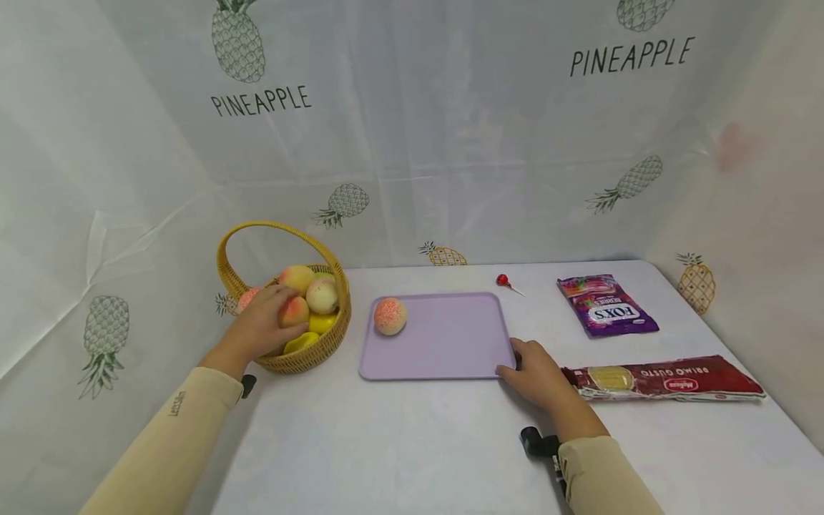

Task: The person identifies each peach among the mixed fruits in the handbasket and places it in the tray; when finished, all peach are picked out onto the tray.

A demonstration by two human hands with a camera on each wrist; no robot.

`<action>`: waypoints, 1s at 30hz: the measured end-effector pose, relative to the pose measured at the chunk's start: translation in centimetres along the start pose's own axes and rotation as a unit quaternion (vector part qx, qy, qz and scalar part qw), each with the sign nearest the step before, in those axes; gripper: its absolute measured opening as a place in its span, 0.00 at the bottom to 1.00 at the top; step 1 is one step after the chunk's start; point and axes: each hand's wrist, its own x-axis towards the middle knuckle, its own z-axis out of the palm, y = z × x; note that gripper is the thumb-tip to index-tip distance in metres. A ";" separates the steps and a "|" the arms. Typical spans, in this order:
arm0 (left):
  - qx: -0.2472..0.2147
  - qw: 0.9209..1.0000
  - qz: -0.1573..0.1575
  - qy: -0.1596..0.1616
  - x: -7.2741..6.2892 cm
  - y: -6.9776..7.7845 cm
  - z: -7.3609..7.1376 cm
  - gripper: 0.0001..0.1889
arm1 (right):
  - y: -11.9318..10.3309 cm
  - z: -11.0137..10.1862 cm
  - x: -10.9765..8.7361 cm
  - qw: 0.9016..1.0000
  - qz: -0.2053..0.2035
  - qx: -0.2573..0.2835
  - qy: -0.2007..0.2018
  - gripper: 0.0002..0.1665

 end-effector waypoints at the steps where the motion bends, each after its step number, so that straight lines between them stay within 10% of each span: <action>1: 0.001 1.000 -0.002 -0.003 0.0 0.0 0.0 0.39 | 0.0 0.0 0.0 1.000 -0.001 0.000 0.001 0.48; 30: 0.035 0.999 0.004 -0.038 0.6 -1.1 0.7 0.42 | 0.0 0.2 0.1 1.000 0.008 0.004 -0.004 0.49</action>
